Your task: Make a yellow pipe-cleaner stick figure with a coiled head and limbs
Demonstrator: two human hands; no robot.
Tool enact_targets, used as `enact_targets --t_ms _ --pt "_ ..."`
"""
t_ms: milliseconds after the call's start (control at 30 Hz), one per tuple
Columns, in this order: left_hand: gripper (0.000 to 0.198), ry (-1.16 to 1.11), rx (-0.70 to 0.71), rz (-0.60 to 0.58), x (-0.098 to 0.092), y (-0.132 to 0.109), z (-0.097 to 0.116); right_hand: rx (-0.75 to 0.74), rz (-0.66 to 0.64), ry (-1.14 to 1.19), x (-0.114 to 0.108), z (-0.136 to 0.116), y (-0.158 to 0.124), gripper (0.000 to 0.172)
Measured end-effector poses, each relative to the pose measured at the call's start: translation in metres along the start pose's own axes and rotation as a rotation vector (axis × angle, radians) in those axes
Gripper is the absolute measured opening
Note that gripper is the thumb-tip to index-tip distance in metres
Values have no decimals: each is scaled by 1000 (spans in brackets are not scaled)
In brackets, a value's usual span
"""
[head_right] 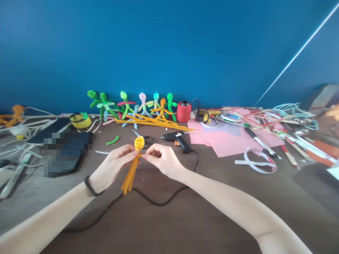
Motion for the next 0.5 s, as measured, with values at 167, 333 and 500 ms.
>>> enact_targets --t_ms 167,333,500 --pt "17 -106 -50 -70 4 -2 -3 9 -7 49 1 1 1 23" --pt "11 -302 -206 -157 10 -5 -13 7 -11 125 1 2 3 21" --pt "12 -374 -290 -251 18 -11 -15 39 -66 177 6 2 1 24"
Point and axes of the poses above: each hand's wrist, its own y-axis towards the middle knuckle, its own x-axis out of the palm, z = x × y, the point moved 8 cm from there along y, towards the middle knuckle, and after that the axes turned 13 degrees about z, right-handed, at the moved point
